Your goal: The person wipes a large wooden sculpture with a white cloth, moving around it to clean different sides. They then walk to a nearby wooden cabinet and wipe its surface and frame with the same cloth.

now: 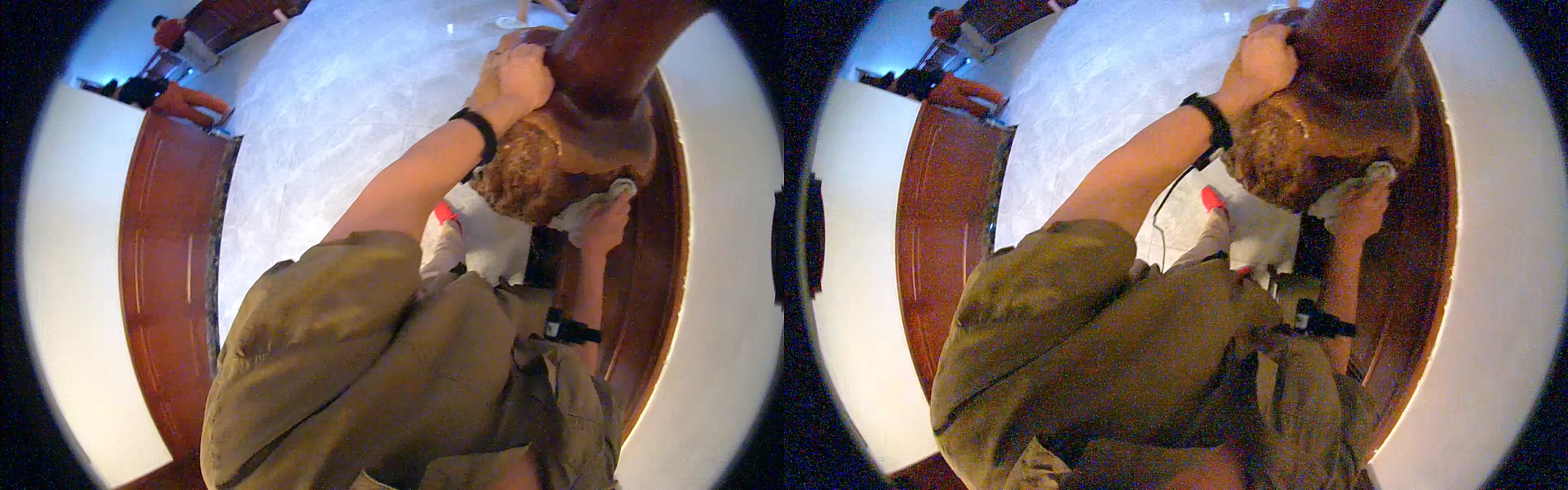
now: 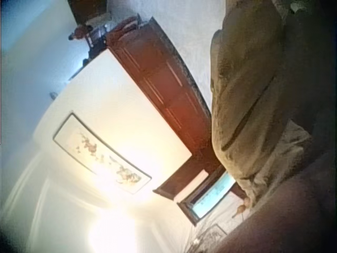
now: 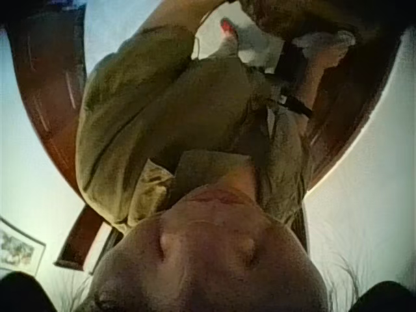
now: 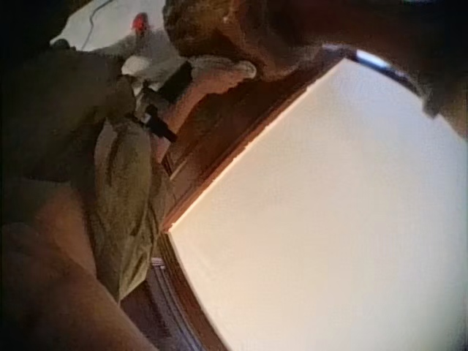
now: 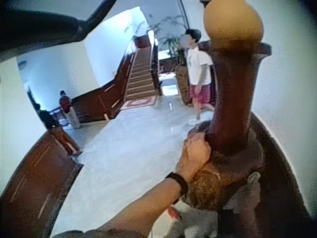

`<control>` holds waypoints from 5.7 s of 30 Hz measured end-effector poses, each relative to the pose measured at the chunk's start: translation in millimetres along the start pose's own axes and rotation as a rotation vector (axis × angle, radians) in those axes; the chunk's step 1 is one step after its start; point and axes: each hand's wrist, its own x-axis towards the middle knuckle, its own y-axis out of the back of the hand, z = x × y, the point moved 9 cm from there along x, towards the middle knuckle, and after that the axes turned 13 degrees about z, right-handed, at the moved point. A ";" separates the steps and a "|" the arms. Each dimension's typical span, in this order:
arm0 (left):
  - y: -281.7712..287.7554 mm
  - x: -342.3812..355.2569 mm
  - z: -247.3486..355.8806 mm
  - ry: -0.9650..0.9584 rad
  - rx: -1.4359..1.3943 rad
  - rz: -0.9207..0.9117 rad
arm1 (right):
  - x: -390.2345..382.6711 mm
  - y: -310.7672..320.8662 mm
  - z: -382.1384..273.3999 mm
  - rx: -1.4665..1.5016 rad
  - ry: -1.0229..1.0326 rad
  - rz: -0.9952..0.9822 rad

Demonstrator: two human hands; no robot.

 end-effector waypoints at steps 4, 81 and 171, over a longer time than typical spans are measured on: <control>16.3 7.8 8.9 0.122 0.031 0.022 | -7.4 31.0 -26.4 0.044 -0.005 0.011; 32.3 6.8 27.9 0.089 -0.074 0.000 | -152.4 28.9 -211.3 0.061 0.990 0.163; -1.3 -2.3 2.1 0.300 0.034 -0.180 | -173.2 -80.0 -110.1 1.209 -0.219 -0.648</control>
